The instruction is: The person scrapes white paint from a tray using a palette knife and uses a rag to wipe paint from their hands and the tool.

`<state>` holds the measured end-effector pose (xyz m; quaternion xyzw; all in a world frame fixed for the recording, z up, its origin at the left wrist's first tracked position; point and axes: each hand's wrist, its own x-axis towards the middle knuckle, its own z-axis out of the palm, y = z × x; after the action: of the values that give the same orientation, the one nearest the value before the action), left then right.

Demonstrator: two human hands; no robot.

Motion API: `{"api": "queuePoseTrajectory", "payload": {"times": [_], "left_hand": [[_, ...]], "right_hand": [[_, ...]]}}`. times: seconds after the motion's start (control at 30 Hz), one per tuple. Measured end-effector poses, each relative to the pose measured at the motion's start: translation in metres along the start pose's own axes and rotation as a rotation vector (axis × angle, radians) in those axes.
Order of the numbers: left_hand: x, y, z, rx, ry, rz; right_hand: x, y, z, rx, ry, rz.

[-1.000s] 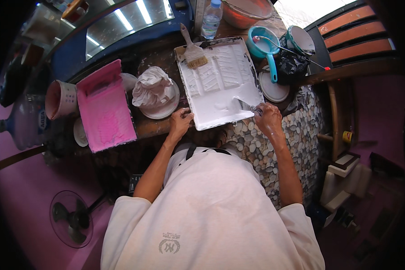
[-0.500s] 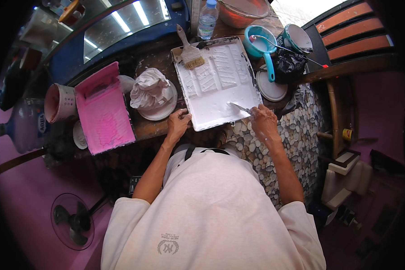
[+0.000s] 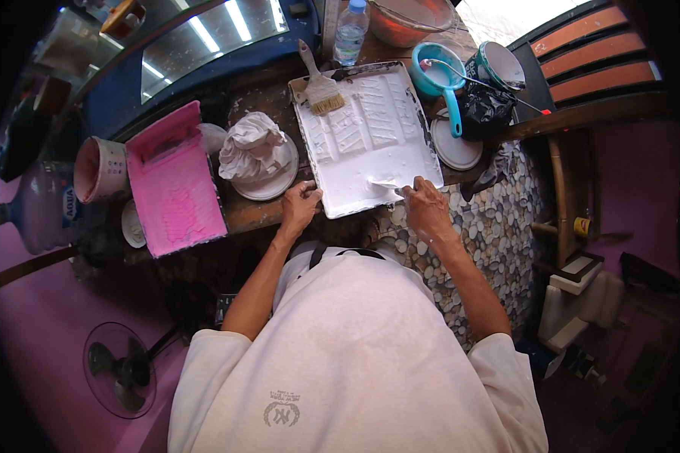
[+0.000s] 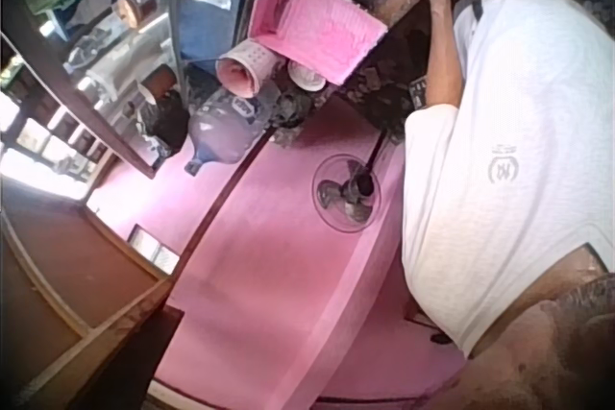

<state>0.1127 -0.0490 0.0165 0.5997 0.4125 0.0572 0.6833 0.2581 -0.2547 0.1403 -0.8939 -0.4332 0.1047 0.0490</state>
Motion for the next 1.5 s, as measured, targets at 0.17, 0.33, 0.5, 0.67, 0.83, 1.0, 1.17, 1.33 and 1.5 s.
{"api": "queuePoseTrajectory", "payload": {"times": [0.17, 0.33, 0.5, 0.67, 0.83, 1.0, 1.17, 1.33, 1.5], "left_hand": [[-0.001, 0.007, -0.002, 0.061, -0.062, -0.043], [-0.003, 0.007, -0.001, 0.044, -0.03, -0.018], [-0.002, 0.001, 0.0, 0.01, -0.004, -0.003], [-0.004, 0.004, 0.001, 0.034, -0.001, 0.011], [-0.001, 0.001, 0.001, -0.006, -0.004, 0.004], [-0.001, 0.002, 0.0, 0.013, -0.013, 0.006], [-0.002, 0.004, 0.001, 0.008, -0.007, -0.007], [-0.002, 0.005, -0.001, 0.035, -0.026, -0.031], [0.001, -0.002, 0.001, -0.024, -0.012, -0.005]], "right_hand": [[0.006, -0.013, 0.017, 0.004, 0.118, -0.042], [0.008, -0.025, 0.008, 0.012, 0.083, -0.13], [0.002, -0.03, 0.022, -0.057, 0.055, -0.248], [-0.01, -0.004, 0.005, -0.024, -0.003, -0.06], [-0.01, 0.012, -0.004, -0.026, -0.034, 0.126], [-0.01, 0.012, 0.002, 0.044, 0.038, 0.06], [-0.006, 0.024, -0.006, 0.093, 0.059, 0.192], [-0.001, 0.052, -0.003, 0.196, 0.196, 0.215], [-0.002, 0.055, 0.001, 0.158, 0.193, 0.194]]}}
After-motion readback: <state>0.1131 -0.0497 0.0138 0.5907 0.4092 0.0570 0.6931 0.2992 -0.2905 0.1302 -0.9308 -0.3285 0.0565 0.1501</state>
